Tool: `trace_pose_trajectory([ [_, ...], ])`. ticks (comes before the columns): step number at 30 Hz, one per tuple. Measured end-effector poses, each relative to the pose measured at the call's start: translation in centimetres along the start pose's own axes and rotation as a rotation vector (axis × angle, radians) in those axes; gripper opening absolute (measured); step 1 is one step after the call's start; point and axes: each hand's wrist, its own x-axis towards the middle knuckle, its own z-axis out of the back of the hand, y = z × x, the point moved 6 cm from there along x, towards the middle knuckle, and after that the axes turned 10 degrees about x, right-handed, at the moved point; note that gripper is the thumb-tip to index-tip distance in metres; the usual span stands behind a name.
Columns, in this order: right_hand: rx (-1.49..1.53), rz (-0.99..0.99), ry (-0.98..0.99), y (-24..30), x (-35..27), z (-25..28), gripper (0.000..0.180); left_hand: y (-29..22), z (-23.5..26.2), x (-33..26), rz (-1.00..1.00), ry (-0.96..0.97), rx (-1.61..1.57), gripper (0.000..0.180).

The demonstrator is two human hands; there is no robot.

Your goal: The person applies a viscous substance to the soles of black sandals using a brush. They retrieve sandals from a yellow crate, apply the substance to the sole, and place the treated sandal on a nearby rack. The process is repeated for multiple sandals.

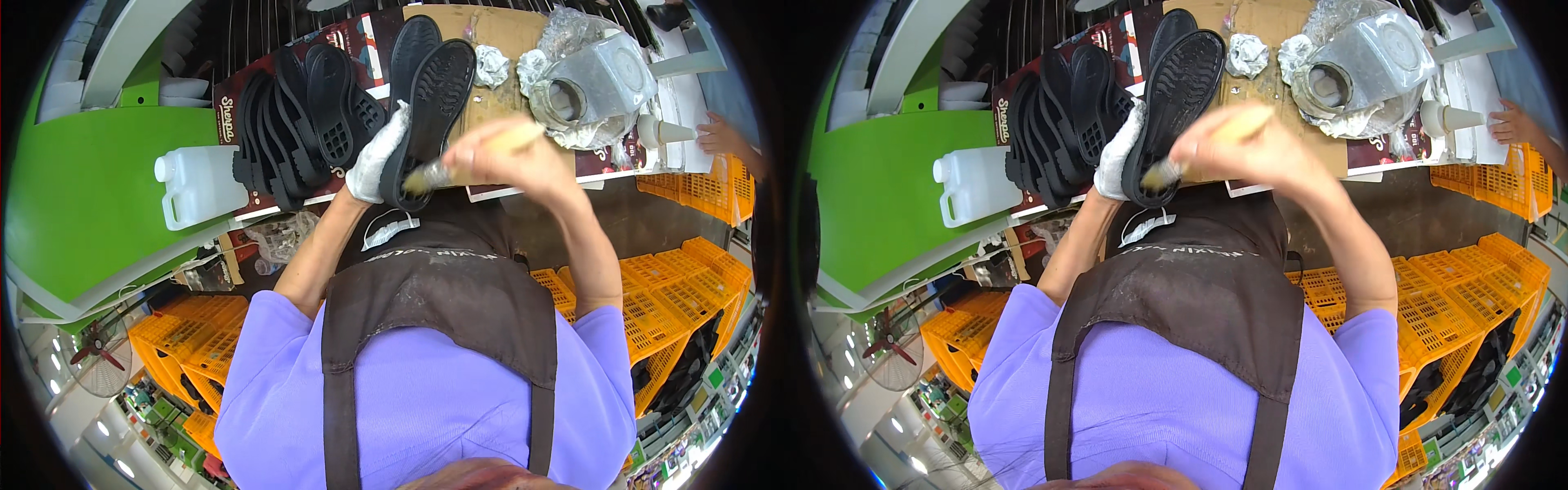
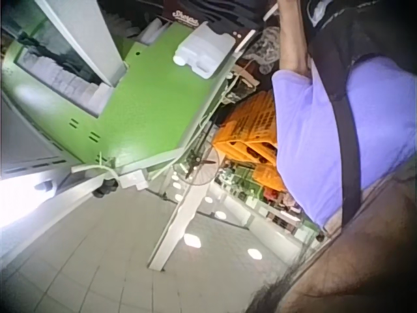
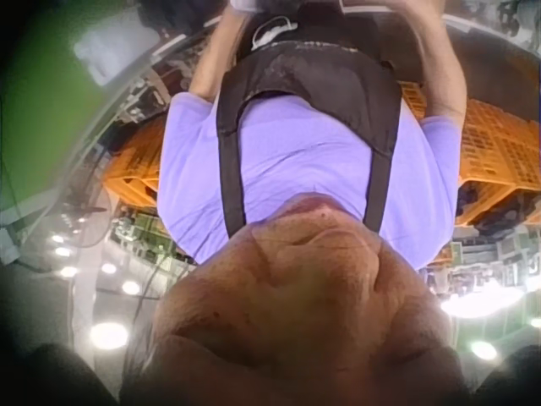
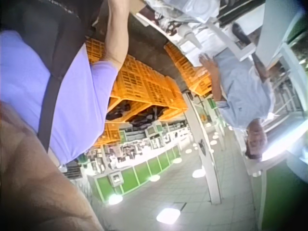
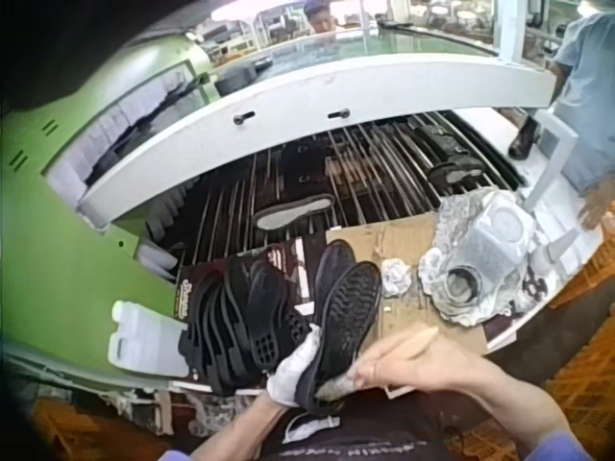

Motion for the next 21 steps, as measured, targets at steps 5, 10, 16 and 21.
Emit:
trace_pose_trajectory([
  [5, -0.238, 0.179, -0.338, 1.8, 1.9, 5.0, 0.019, -0.1, -0.5, -0.7, 0.020, 0.153, 0.136, 0.049],
  [10, -0.864, 0.767, -0.347, 4.3, 0.9, 3.0, 0.019, -0.3, -1.5, -0.9, 0.052, 0.156, -0.074, 0.048],
  [16, -0.860, 0.658, 0.168, 1.9, -2.2, -3.1, 0.029, -1.0, -1.8, 0.3, 0.014, -0.009, -0.298, 0.045],
  [21, -0.489, 0.635, 0.289, 3.5, -2.8, -2.9, 0.021, -0.4, -1.7, 0.4, 0.043, 0.234, -0.390, 0.055],
])
